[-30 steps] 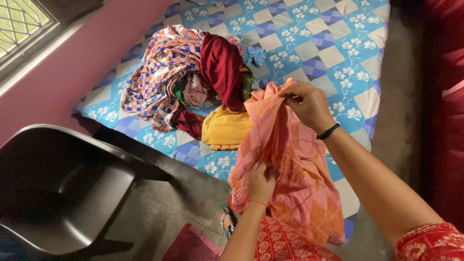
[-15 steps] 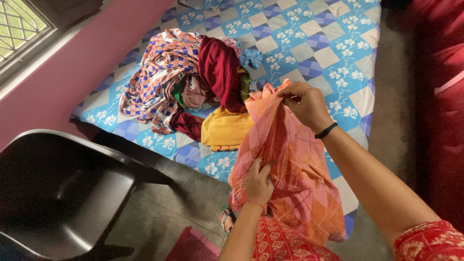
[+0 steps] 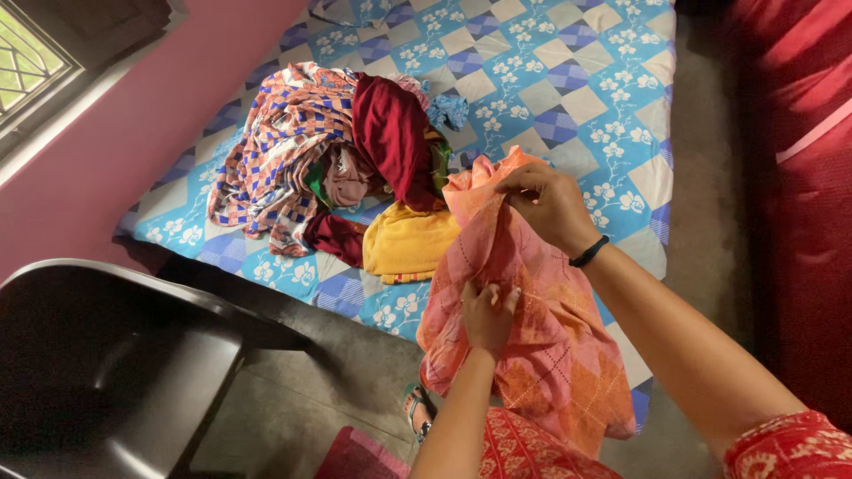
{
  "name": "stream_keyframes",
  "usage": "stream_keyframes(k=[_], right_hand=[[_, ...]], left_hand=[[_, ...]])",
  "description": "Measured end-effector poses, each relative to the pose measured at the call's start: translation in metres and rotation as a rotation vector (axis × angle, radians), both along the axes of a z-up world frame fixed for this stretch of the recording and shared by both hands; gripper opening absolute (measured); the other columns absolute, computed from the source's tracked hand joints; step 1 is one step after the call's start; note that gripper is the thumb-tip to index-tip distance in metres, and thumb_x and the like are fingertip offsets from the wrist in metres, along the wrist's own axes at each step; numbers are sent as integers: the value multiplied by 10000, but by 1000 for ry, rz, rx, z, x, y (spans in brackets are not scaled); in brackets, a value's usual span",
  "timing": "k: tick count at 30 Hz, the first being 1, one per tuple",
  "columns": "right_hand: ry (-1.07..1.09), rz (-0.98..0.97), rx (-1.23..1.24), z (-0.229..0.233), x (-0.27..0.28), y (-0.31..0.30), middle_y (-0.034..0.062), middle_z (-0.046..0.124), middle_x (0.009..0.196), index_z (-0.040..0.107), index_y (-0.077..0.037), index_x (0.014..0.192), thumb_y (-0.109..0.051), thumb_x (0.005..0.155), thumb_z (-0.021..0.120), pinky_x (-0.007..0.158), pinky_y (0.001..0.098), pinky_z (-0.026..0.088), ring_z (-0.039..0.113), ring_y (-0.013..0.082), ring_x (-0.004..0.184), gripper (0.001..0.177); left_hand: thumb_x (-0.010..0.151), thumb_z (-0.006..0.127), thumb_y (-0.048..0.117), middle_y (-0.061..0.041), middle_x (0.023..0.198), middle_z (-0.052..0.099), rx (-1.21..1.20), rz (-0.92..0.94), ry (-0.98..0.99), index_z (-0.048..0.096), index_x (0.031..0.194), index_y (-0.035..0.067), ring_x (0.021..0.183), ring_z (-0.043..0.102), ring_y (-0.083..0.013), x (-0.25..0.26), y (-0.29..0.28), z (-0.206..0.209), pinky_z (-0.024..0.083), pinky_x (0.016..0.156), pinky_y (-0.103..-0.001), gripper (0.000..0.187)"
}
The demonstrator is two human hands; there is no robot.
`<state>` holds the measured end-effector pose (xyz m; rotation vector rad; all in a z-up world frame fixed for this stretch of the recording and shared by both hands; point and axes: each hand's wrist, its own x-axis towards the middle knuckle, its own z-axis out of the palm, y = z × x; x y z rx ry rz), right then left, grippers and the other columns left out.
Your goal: The person folds an orange patterned cloth by hand on a bed, smoothing it flat after completing the folds.
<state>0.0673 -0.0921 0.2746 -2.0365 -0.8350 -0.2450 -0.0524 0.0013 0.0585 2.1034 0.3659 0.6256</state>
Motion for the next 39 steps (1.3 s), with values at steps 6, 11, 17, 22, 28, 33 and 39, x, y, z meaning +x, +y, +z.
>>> stream_keyframes(k=[6, 11, 17, 22, 28, 33, 39], right_hand=[[-9, -58, -19, -14, 17, -13, 85, 729, 1054, 780, -67, 1045, 16, 863, 727, 724, 319, 556, 692, 209, 812, 207], [0, -42, 54, -27, 34, -21, 90, 724, 1072, 771, -56, 1058, 30, 866, 709, 772, 296, 577, 706, 194, 874, 219], [-5, -96, 28, -41, 45, -24, 95, 725, 1069, 776, -47, 1058, 31, 879, 705, 792, 302, 581, 714, 200, 875, 207], [28, -97, 52, -52, 49, -25, 97, 728, 1051, 775, -54, 1049, 26, 883, 701, 788, 307, 583, 720, 211, 872, 198], [8, -122, 21, -58, 49, -30, 109, 725, 1083, 774, -53, 1044, 7, 884, 734, 774, 316, 589, 720, 232, 865, 175], [-25, -134, 11, -63, 46, -36, 110, 734, 1083, 781, -48, 1036, 58, 853, 704, 782, 321, 588, 719, 238, 890, 225], [14, -125, 28, -63, 47, -39, 101, 735, 1064, 779, -46, 1041, 66, 869, 690, 764, 310, 581, 716, 214, 864, 223]], left_hand=[[900, 719, 175, -283, 1192, 592, -108, -74, -217, 732, 1018, 8, 1079, 586, -462, -26, -11, -11, 501, 953, -477, 205], [908, 743, 124, -243, 1110, 581, -99, -106, -249, 670, 972, -23, 1047, 579, -426, -53, -18, 9, 487, 923, -460, 176], [879, 779, 87, -170, 1094, 638, -108, -76, -274, 632, 937, -28, 1018, 630, -357, -58, -13, 2, 525, 894, -403, 195], [850, 807, 99, -167, 1086, 681, -128, -66, -253, 685, 919, -32, 997, 671, -348, -59, -7, -7, 544, 864, -395, 192], [841, 807, 120, -156, 1048, 727, -274, -37, -158, 710, 876, -27, 873, 725, -297, -60, -1, -11, 588, 754, -353, 179], [818, 835, 125, -155, 961, 751, -223, 4, -183, 705, 816, -12, 796, 741, -294, -60, 5, -16, 584, 716, -342, 189], [809, 796, 64, -134, 877, 732, -246, -9, -165, 659, 803, 5, 777, 716, -293, -59, 0, -15, 576, 705, -362, 149]])
